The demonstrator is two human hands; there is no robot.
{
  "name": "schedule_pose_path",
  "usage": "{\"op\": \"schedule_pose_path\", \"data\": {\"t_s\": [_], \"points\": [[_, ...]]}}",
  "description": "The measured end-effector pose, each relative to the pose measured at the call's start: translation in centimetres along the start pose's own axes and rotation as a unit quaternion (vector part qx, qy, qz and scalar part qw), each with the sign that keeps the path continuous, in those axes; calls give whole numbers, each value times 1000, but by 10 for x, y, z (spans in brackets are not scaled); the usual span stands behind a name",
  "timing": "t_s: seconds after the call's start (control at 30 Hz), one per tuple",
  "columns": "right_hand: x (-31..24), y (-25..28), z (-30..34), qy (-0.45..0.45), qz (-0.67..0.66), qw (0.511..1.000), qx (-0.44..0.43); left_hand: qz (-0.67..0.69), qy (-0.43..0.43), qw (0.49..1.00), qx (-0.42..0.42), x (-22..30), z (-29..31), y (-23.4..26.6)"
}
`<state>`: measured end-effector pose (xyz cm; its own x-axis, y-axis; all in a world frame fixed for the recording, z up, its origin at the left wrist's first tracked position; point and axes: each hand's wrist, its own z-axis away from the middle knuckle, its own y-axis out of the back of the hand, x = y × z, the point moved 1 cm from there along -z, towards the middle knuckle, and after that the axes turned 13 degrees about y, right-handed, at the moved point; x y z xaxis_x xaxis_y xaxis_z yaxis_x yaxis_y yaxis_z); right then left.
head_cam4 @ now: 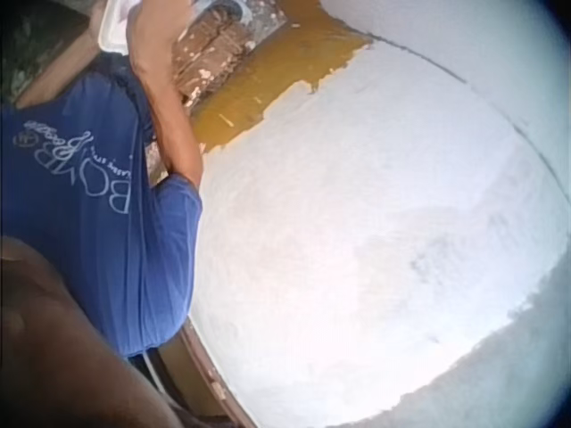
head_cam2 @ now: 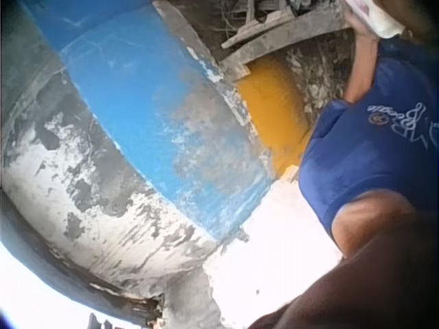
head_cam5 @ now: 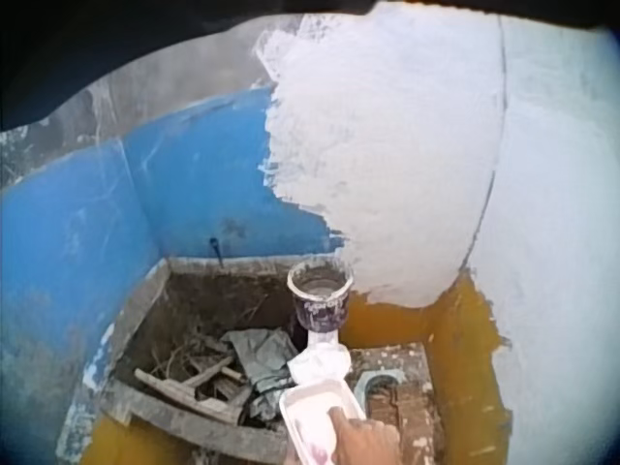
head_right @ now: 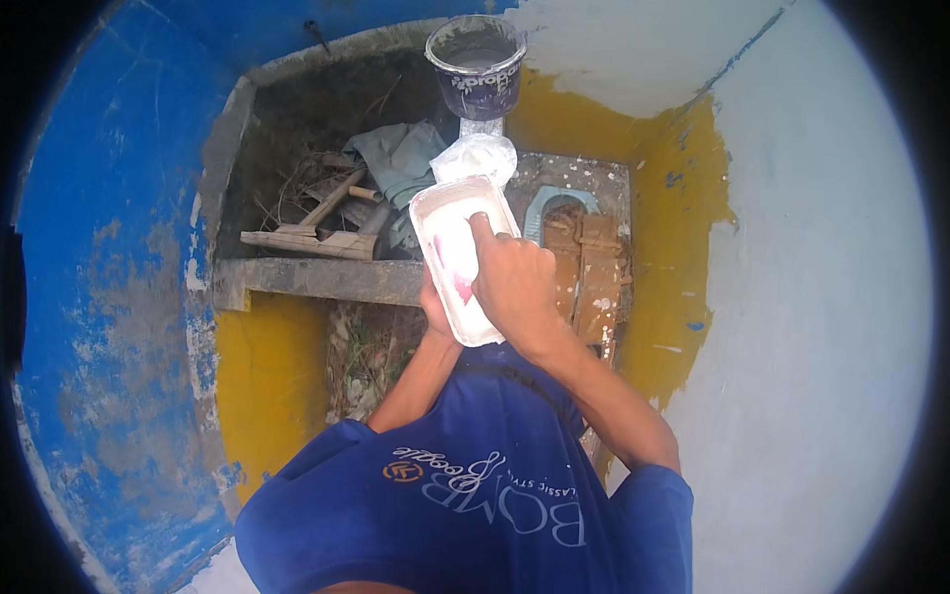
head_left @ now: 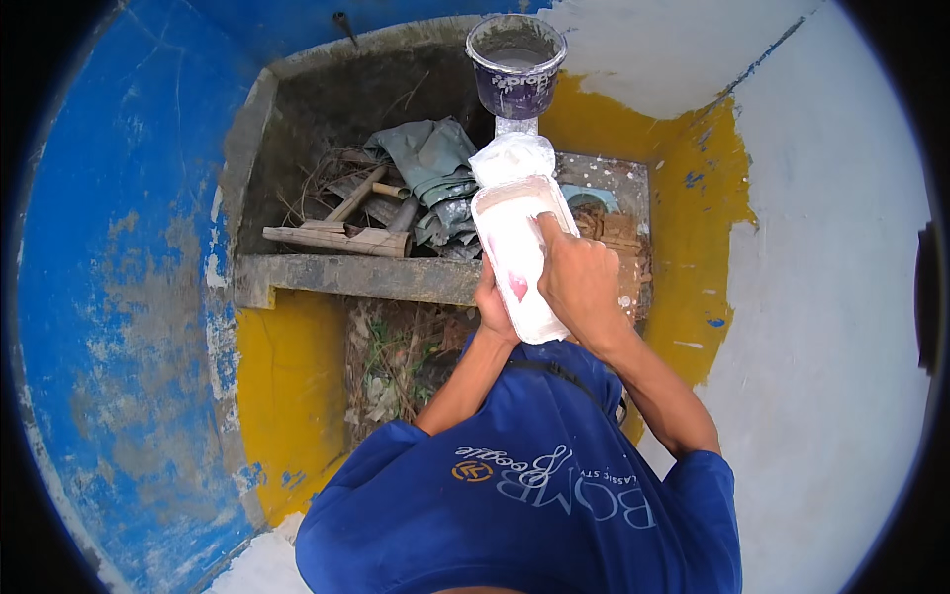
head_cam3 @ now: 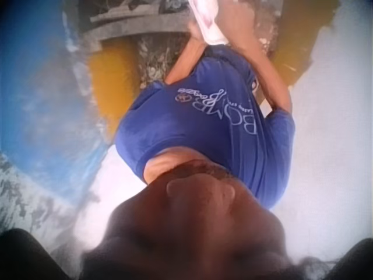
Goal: The person applies a white substance from a container onto a wall using a putty knife, spreading it over a hole to patch it.
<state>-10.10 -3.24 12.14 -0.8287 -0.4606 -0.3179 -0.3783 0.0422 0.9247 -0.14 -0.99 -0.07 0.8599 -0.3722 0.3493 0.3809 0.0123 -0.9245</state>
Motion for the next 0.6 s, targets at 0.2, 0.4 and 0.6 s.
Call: {"op": "schedule_pose_path", "data": {"t_s": [0.2, 0.4, 0.6], "points": [[-10, 8, 13, -36, -83, 996, -24, 63, 37, 997, 6, 2, 8, 7], [-10, 4, 4, 3, -121, 993, -12, 63, 41, 997, 35, 3, 9, 5], [-16, 5, 1, 20, -119, 993, -15, 68, 36, 997, 28, 5, 5, 3]]}}
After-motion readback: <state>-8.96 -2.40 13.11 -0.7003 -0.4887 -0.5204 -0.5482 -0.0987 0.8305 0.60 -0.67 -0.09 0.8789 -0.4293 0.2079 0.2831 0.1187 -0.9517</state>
